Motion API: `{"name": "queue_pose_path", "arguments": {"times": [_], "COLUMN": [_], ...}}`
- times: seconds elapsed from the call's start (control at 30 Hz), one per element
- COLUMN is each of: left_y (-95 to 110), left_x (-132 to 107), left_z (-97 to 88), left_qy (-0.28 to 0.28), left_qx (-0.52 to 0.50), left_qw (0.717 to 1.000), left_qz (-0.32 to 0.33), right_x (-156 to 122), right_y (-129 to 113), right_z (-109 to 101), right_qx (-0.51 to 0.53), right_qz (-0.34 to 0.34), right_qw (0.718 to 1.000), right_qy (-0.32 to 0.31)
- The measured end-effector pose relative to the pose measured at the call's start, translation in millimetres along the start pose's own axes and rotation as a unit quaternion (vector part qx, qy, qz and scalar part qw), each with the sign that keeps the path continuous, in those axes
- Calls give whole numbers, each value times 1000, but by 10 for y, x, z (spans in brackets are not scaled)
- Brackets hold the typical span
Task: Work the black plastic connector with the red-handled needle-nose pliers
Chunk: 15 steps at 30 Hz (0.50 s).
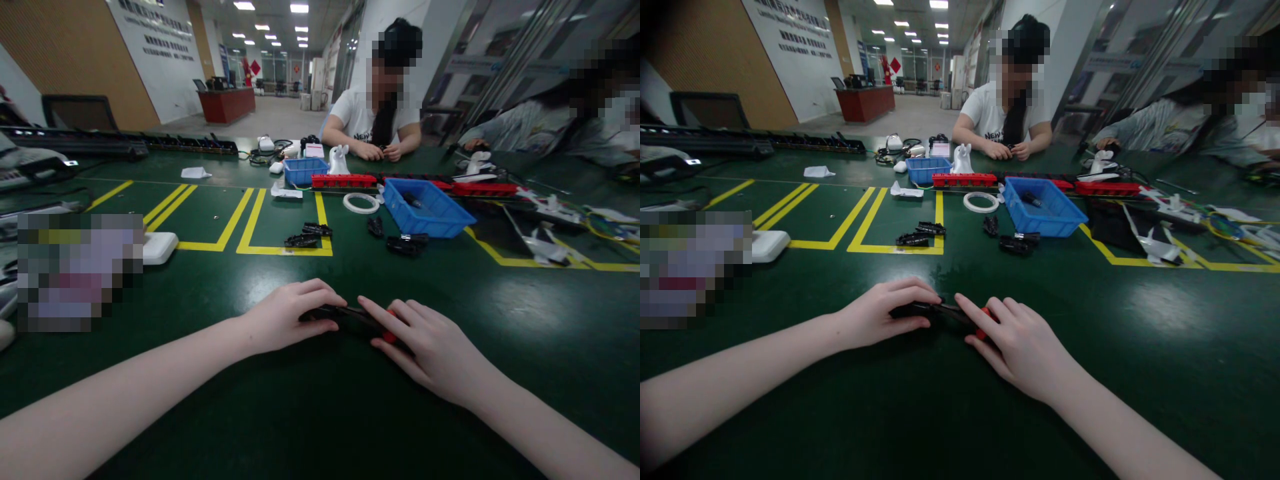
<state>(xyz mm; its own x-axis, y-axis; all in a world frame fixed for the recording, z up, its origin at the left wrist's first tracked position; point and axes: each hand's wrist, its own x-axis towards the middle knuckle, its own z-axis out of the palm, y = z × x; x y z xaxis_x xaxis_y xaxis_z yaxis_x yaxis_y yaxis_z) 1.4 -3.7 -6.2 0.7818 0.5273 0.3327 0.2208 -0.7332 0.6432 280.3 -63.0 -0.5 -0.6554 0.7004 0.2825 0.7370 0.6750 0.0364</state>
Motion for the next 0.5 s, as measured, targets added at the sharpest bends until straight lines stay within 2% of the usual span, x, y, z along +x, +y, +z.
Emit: {"name": "queue_pose_path", "arguments": {"times": [0.5], "left_y": [7], "left_x": [-10], "left_z": [3], "left_qy": [-3], "left_qx": [37], "left_qw": [999], "left_qz": [23], "right_x": [-13], "right_y": [14], "right_z": [3], "right_qx": [23], "right_qz": [10], "right_qw": [1000], "right_qy": [-8]}}
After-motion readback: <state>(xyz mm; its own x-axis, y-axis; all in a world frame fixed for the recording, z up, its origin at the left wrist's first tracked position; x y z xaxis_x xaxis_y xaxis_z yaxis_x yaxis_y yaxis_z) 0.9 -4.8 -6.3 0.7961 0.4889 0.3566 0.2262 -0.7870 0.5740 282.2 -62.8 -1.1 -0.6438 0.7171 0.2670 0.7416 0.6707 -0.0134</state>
